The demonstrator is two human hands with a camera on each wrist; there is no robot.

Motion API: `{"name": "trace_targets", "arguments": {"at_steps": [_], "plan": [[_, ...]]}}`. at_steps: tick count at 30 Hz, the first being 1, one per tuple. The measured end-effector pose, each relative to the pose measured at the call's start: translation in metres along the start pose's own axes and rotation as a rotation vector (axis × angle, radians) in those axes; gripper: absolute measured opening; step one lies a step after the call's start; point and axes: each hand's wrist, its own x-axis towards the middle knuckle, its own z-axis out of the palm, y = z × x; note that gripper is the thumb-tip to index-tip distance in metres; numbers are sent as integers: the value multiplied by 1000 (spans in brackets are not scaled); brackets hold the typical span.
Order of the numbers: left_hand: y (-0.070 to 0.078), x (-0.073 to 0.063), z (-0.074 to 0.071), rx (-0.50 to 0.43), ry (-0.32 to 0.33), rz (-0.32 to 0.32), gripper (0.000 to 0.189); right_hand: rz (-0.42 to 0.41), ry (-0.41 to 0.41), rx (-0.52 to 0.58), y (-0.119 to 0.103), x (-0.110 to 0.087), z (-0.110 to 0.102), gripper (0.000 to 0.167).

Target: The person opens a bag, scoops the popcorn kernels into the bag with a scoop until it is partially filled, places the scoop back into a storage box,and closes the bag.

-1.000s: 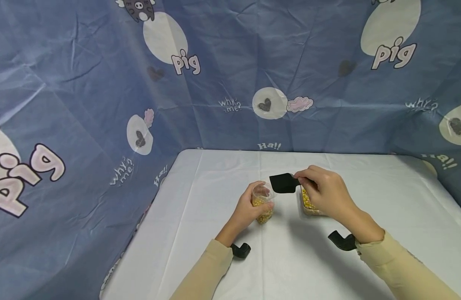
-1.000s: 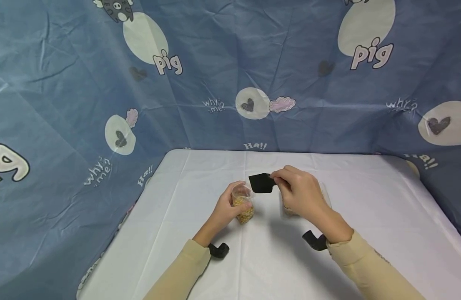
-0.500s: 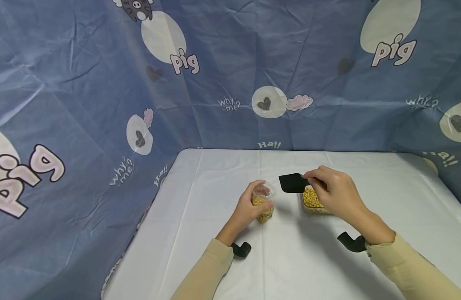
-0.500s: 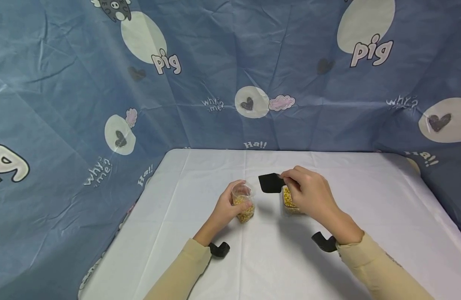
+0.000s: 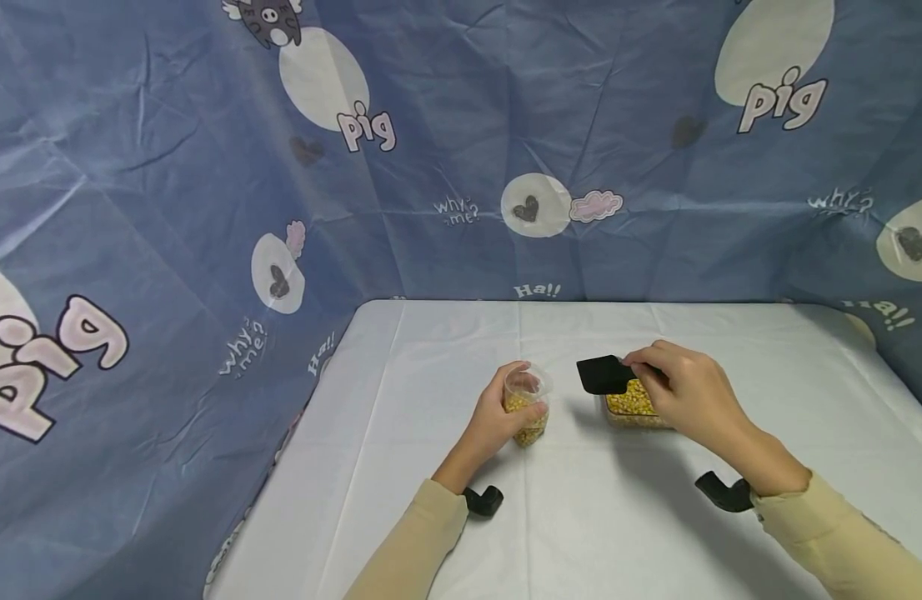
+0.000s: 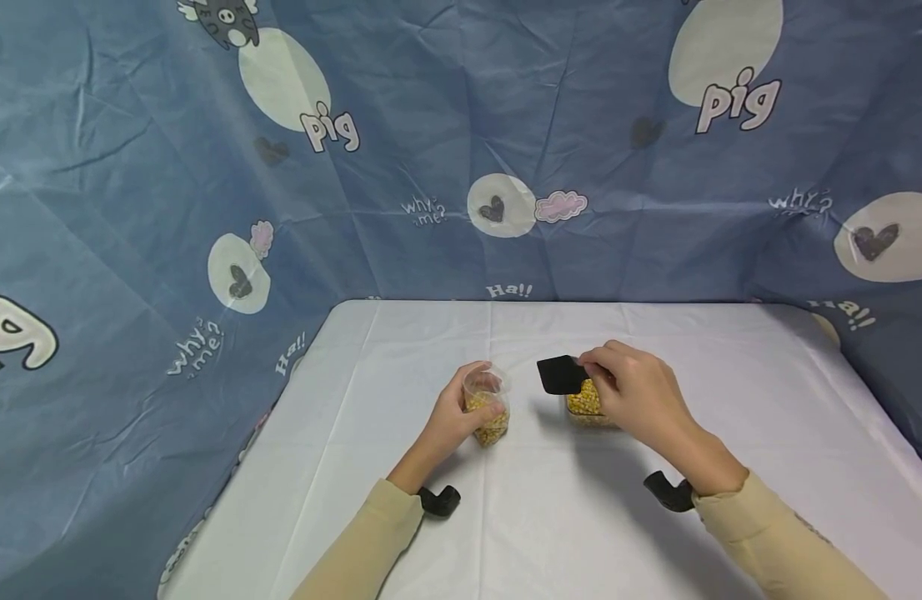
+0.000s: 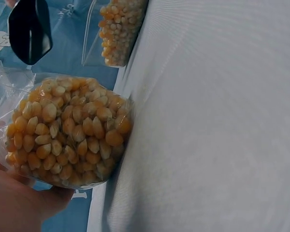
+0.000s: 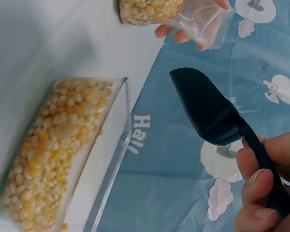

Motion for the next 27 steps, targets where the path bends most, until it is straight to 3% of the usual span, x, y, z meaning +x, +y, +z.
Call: {"name": "trace_targets", "arguments": {"at_steps": [3,10,27], "plan": [[3,0,0,0,-14,-7,68,-3,-4,-2,3,-2,0,22],[31,-7,-3,-13,-38,2,65,25,-30,-33,9,-9,-2,19],[34,-8,-4,-8,-51,38,65,62,-58,-73,22,-22,-9,21]]}}
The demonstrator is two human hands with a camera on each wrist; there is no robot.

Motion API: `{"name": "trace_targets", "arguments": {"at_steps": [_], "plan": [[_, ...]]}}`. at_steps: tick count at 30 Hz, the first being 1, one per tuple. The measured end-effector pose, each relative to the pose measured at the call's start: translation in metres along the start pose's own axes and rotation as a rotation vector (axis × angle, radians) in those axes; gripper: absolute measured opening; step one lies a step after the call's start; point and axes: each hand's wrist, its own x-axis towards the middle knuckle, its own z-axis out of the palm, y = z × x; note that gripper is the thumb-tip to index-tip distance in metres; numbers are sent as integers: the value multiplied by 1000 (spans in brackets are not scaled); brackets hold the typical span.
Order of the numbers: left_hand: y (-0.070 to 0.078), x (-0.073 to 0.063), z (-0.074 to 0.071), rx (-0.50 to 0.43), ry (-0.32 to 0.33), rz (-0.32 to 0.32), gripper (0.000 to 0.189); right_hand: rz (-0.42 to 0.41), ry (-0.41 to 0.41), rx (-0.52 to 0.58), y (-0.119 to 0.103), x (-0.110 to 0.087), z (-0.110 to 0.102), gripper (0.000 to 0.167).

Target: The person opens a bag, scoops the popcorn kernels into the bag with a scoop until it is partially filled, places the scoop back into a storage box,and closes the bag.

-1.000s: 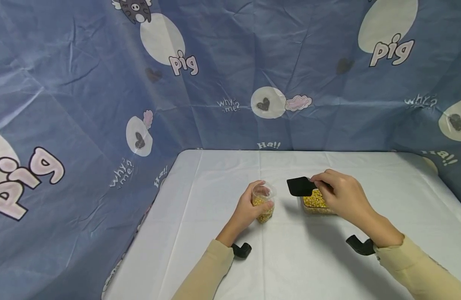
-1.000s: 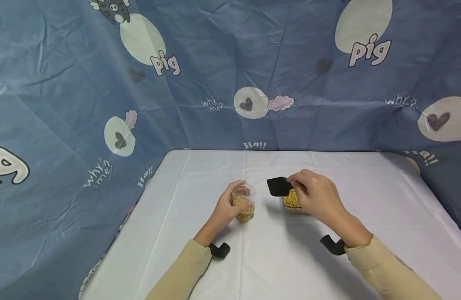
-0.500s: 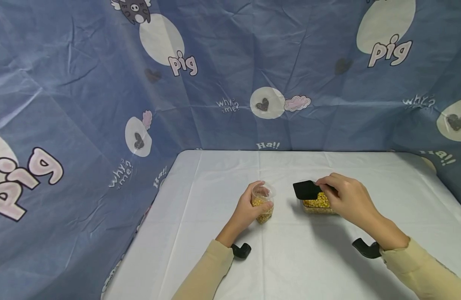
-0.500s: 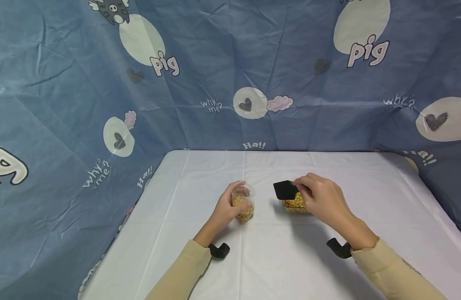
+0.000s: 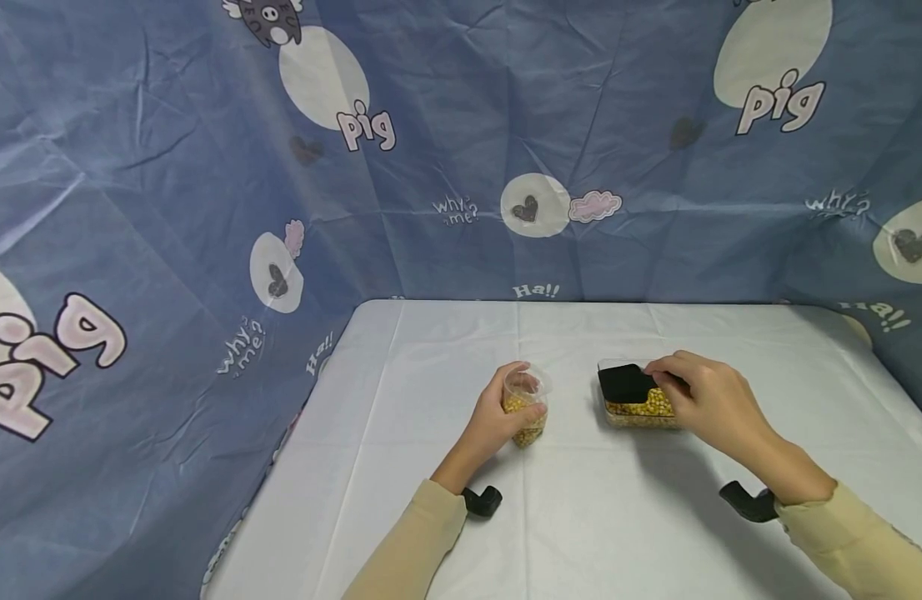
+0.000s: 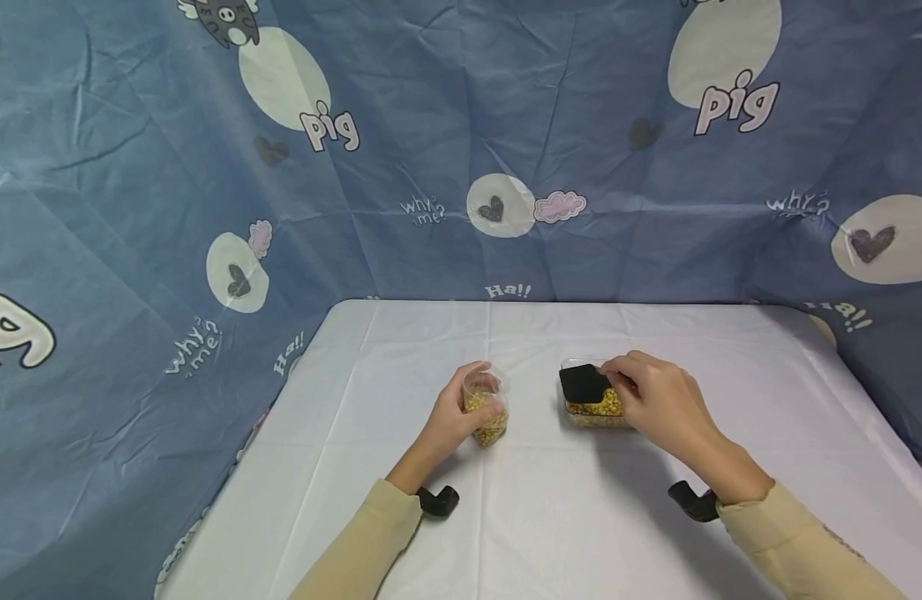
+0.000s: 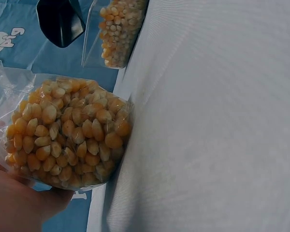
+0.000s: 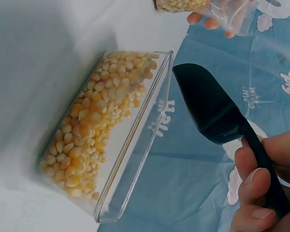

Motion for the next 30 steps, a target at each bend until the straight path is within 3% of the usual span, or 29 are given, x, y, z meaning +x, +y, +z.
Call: {"name": "trace_targets", "arguments": {"at_steps": [30], "plan": [[0,0,2,-34,25,-16,63,15,-101,-102,28,-16,-13,16]]}}
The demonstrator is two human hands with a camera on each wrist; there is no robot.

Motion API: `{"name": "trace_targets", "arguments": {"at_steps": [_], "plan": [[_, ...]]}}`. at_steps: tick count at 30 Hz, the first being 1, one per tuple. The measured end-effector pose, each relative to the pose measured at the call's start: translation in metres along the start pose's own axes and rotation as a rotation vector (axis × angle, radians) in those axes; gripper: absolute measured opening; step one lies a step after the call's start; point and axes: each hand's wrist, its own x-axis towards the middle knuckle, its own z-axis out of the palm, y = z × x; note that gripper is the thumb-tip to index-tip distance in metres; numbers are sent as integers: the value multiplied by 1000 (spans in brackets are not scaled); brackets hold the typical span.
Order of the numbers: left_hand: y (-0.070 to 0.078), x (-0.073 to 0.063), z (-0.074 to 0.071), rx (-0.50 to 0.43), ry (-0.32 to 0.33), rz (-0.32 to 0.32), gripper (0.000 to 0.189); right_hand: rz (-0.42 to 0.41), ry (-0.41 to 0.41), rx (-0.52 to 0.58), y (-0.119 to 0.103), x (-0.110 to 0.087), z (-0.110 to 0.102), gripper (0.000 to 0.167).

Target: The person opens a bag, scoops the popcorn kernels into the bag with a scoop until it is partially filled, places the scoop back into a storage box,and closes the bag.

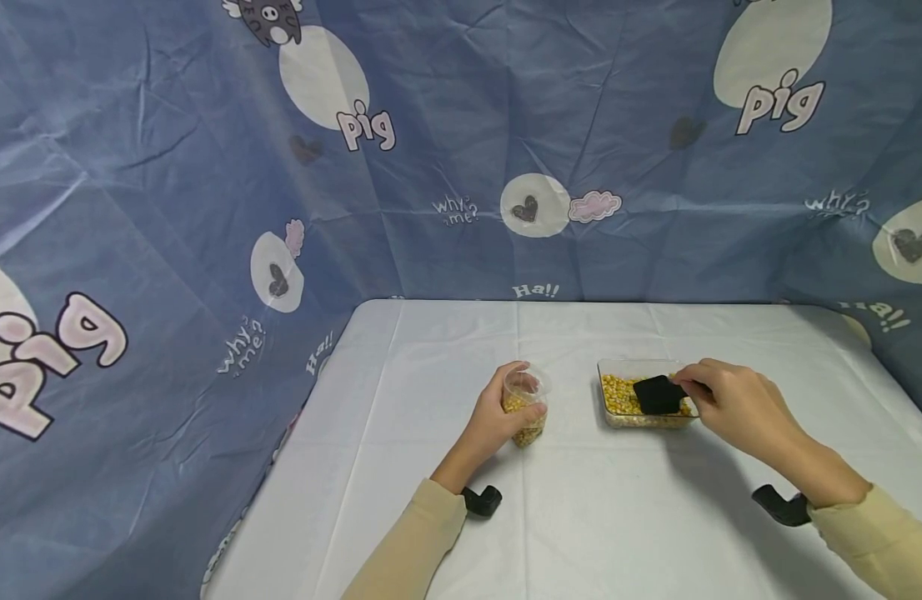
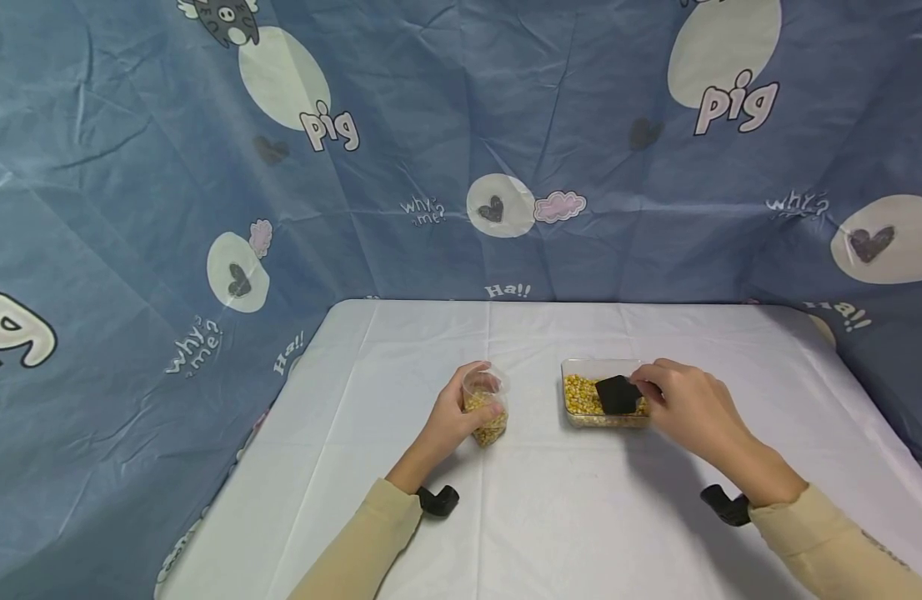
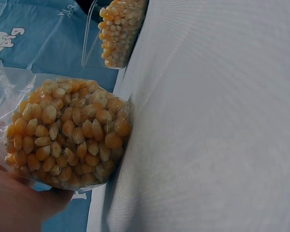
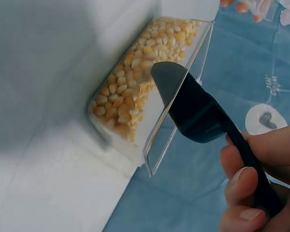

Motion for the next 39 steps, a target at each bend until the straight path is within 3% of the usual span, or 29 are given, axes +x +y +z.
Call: {"name": "trace_targets", "arguments": {"at_steps": [5,12,17,22,29,39], "plan": [[-1,0,0,7,6,0,63,18,-30,-13,5,0,-2,17],[-31,7,0,29,13,-8,68,37,-51,2,7,1,1,17],[-36,8,0,32,30,11,67,59,-59,41,5,2,5,16],[-31,7,1,20,24,0,67,93,-76,83,2,3,9,13],[-2,2,-1,18,-6,10,64,143,-99,132,2,4,12,12],[-2,2,-3,24,-24,18,65,199,-156,202,-1,7,17,15]]}}
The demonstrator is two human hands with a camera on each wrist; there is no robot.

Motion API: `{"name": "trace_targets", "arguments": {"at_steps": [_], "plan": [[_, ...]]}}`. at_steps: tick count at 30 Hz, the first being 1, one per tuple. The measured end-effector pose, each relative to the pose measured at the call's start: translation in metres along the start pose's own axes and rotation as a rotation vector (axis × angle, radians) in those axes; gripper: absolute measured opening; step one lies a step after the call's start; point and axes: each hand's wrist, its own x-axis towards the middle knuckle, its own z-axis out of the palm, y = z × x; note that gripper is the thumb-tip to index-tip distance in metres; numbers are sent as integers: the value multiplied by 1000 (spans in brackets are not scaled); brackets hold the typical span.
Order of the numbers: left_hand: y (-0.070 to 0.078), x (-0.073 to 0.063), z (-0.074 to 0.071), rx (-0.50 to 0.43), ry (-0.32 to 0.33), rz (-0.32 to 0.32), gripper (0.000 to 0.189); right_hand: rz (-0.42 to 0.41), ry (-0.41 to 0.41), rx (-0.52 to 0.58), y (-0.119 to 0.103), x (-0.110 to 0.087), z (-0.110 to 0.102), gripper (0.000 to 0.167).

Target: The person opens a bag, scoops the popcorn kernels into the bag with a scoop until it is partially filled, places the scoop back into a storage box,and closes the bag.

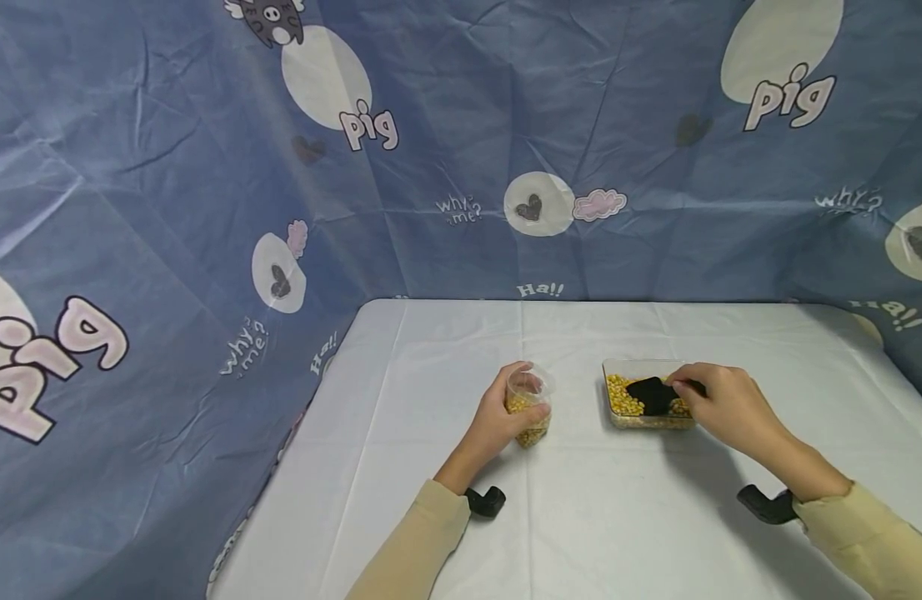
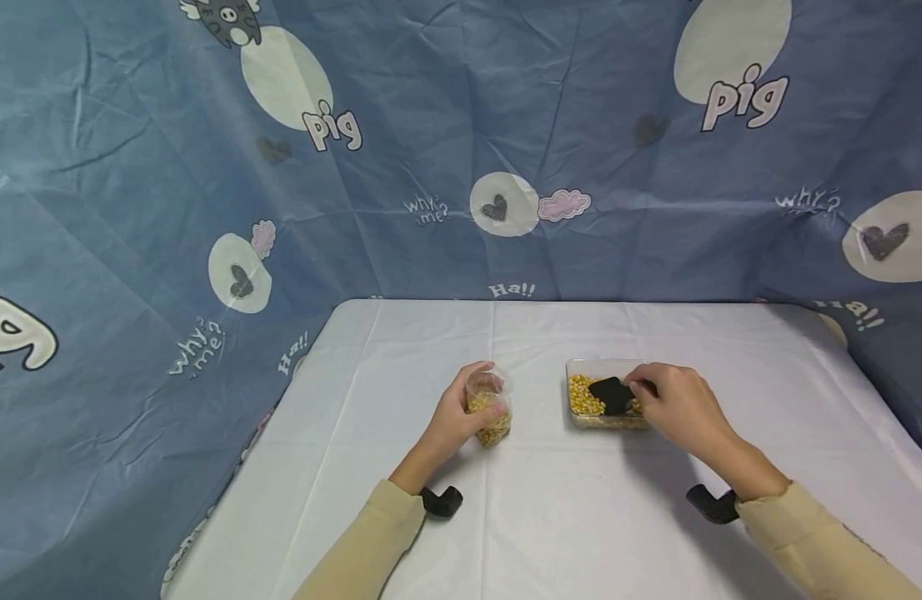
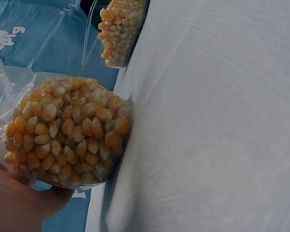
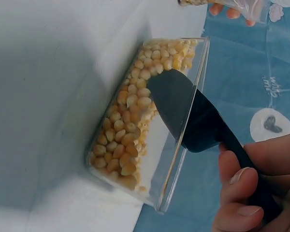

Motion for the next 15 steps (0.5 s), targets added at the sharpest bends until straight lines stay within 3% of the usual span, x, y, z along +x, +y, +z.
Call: {"name": "trace_targets", "arguments": {"at_steps": [15], "plan": [[-1,0,-2,-24,-17,-17,66,169,-104,138,3,9,8,24]]}}
